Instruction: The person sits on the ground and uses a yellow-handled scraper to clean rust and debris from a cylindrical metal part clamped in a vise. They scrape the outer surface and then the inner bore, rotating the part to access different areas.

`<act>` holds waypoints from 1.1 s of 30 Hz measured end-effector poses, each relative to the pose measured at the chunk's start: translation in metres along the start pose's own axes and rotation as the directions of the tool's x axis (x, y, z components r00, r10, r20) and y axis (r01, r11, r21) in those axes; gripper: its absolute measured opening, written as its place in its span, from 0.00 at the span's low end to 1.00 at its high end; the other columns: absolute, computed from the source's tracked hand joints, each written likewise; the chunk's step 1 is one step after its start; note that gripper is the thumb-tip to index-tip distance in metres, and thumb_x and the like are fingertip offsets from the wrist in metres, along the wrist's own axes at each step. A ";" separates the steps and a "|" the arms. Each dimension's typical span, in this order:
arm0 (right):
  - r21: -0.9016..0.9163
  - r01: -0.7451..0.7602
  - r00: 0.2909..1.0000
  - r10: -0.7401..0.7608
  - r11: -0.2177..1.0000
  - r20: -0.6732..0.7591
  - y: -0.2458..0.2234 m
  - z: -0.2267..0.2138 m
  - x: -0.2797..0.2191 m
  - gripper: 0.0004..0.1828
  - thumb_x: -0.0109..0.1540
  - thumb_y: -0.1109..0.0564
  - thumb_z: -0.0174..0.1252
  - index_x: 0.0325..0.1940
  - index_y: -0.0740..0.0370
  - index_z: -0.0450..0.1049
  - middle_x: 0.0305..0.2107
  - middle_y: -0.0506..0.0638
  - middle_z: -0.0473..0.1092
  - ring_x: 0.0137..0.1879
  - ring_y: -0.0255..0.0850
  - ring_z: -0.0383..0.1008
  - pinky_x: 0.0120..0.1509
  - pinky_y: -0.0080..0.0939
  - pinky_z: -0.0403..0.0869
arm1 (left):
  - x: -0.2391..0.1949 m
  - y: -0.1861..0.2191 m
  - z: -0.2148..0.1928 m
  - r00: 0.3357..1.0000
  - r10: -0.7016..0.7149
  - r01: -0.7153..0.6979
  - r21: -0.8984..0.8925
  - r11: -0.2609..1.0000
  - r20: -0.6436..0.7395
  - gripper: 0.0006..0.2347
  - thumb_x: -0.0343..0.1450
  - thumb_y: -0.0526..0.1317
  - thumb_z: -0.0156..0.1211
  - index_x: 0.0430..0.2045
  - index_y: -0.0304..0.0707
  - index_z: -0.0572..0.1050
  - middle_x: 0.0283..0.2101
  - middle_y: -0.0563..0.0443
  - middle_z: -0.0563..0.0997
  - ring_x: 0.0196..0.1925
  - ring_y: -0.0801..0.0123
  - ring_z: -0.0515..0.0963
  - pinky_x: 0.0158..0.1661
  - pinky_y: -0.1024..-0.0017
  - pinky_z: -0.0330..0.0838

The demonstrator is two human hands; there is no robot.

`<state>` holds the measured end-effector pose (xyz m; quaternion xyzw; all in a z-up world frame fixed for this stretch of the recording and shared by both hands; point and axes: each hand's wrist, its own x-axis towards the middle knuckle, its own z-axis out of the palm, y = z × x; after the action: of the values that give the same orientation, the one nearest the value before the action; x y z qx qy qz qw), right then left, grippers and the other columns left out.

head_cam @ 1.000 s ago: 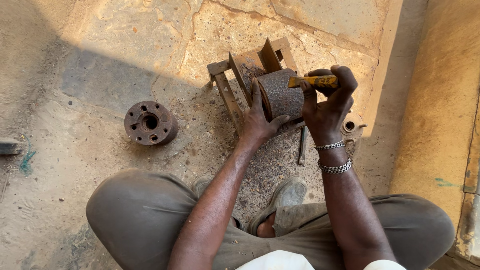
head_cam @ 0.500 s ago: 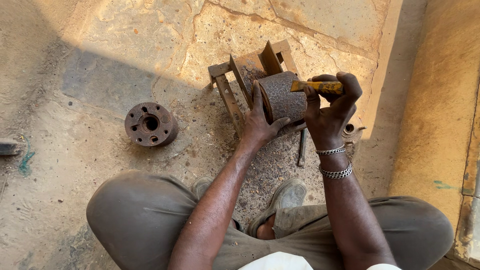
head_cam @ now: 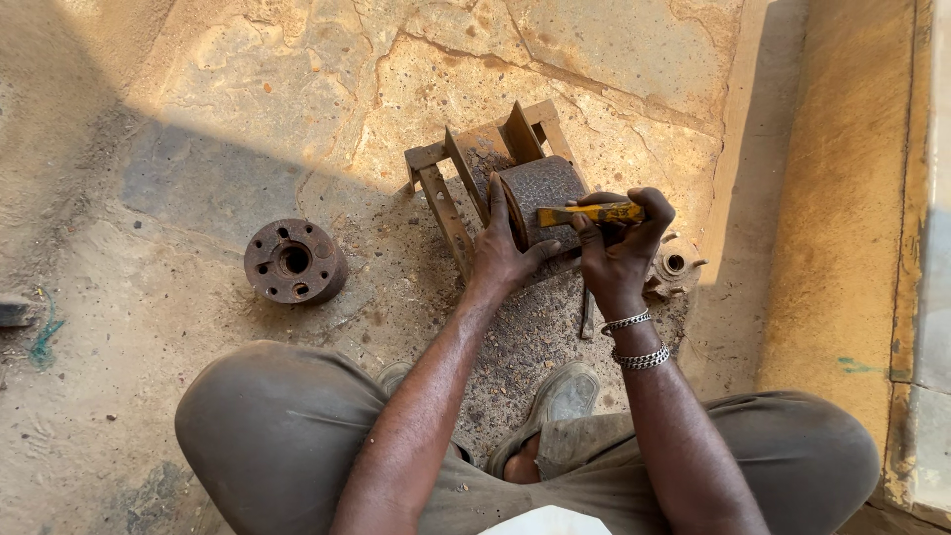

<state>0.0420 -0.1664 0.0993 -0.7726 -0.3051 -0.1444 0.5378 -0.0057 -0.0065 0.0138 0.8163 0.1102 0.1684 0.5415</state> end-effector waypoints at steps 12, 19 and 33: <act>0.070 -0.164 0.984 0.169 0.984 -0.057 0.020 -0.004 -0.003 0.40 0.65 0.72 0.60 0.66 0.43 0.44 0.55 0.64 0.61 0.59 0.55 0.77 0.62 0.57 0.81 | 0.002 -0.005 0.002 0.998 -0.064 0.064 0.029 0.998 0.027 0.64 0.58 0.55 0.81 0.73 0.48 0.23 0.75 0.24 0.52 0.43 0.56 0.86 0.44 0.57 0.85; 0.337 -0.346 0.916 0.393 0.876 -0.082 0.019 -0.004 0.003 0.39 0.68 0.73 0.58 0.68 0.45 0.42 0.56 0.61 0.63 0.61 0.51 0.78 0.60 0.54 0.84 | 0.000 0.001 0.004 0.935 -0.318 0.308 0.088 0.947 0.156 0.63 0.61 0.56 0.75 0.78 0.46 0.22 0.68 0.28 0.70 0.39 0.54 0.86 0.42 0.59 0.88; 0.113 -0.206 0.974 0.194 0.972 0.113 0.032 0.004 -0.003 0.43 0.66 0.77 0.59 0.68 0.44 0.42 0.54 0.62 0.64 0.62 0.54 0.76 0.64 0.56 0.81 | 0.001 -0.024 0.011 0.997 0.019 -0.018 -0.011 1.000 0.071 0.65 0.63 0.57 0.78 0.78 0.46 0.18 0.68 0.34 0.71 0.56 0.55 0.86 0.54 0.58 0.86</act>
<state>0.0594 -0.1706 0.0725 -0.7709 -0.2609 -0.0307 0.5803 -0.0009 -0.0061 -0.0117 0.8200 0.0824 0.1450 0.5475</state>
